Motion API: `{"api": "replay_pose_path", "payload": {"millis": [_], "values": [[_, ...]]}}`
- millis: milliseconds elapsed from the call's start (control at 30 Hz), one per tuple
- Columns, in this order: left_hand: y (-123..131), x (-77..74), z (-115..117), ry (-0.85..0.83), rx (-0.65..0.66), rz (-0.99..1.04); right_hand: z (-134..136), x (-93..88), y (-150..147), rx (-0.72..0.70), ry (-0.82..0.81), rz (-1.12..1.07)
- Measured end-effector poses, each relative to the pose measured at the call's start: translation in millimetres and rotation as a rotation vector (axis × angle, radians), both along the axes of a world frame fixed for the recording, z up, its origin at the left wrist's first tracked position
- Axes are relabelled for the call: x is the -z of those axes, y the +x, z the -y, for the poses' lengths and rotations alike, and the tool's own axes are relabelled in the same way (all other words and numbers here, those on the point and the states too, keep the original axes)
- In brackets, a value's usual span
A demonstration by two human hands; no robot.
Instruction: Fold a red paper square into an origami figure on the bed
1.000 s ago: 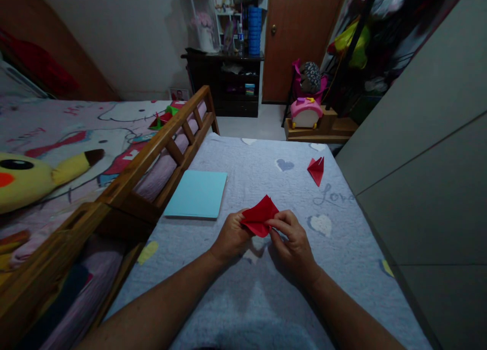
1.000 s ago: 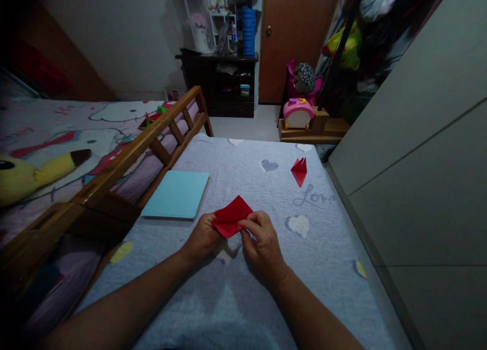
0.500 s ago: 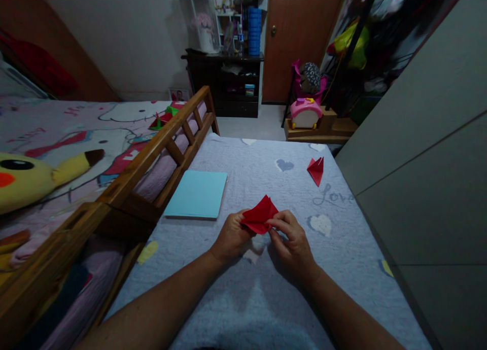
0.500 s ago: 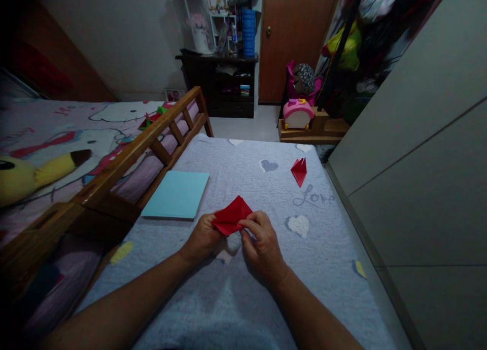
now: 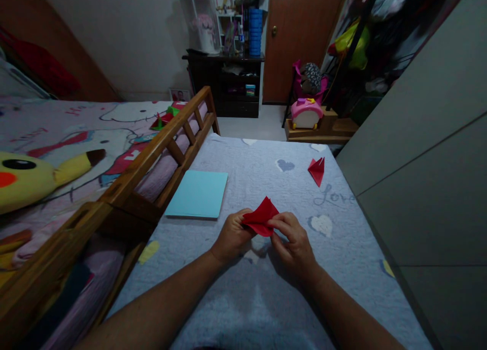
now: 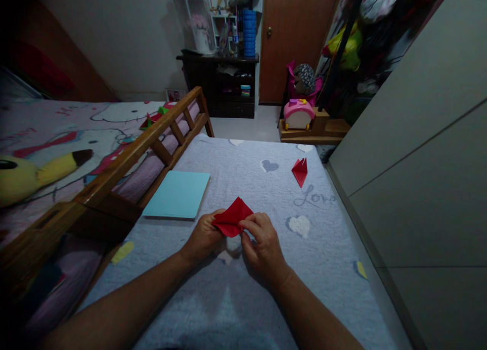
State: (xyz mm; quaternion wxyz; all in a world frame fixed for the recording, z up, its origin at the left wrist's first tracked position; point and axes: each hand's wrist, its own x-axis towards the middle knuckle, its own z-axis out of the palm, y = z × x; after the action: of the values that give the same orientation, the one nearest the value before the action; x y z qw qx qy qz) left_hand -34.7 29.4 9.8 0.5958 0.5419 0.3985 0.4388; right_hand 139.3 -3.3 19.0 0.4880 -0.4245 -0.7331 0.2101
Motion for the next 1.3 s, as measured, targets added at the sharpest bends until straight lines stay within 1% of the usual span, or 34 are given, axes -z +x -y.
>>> {"api": "replay_pose_path", "payload": {"millis": [200,400,500,667,733,833,933,1133,1300], "values": [[0,-0.8,0,0.009,0.01,0.009,0,-0.5,0,-0.003,0.011,0.015],[0,-4.8,0,0.033,0.005,-0.01,0,-2.6,0,0.022,-0.025,-0.029],[0,-4.6,1,0.044,0.019,0.014,1,-4.5,0,-0.009,-0.014,-0.036],[0,-1.8,1,0.008,0.019,0.054,3,-10.2,4,-0.069,-0.041,-0.088],[1,-2.0,1,-0.001,0.024,0.062,3,-12.7,6,-0.046,-0.047,-0.122],[1,-3.5,2,-0.016,0.048,0.064,2,-14.6,8,0.047,-0.06,-0.134],[1,-3.4,3,-0.019,0.083,0.057,0,-13.5,9,0.088,-0.123,-0.138],[-2,-2.1,4,0.003,0.115,0.011,-3,-9.6,13,-0.023,-0.248,-0.234],[-6,-4.6,4,0.135,0.167,-0.107,-5,-7.4,13,-0.07,-0.305,-0.308]]}}
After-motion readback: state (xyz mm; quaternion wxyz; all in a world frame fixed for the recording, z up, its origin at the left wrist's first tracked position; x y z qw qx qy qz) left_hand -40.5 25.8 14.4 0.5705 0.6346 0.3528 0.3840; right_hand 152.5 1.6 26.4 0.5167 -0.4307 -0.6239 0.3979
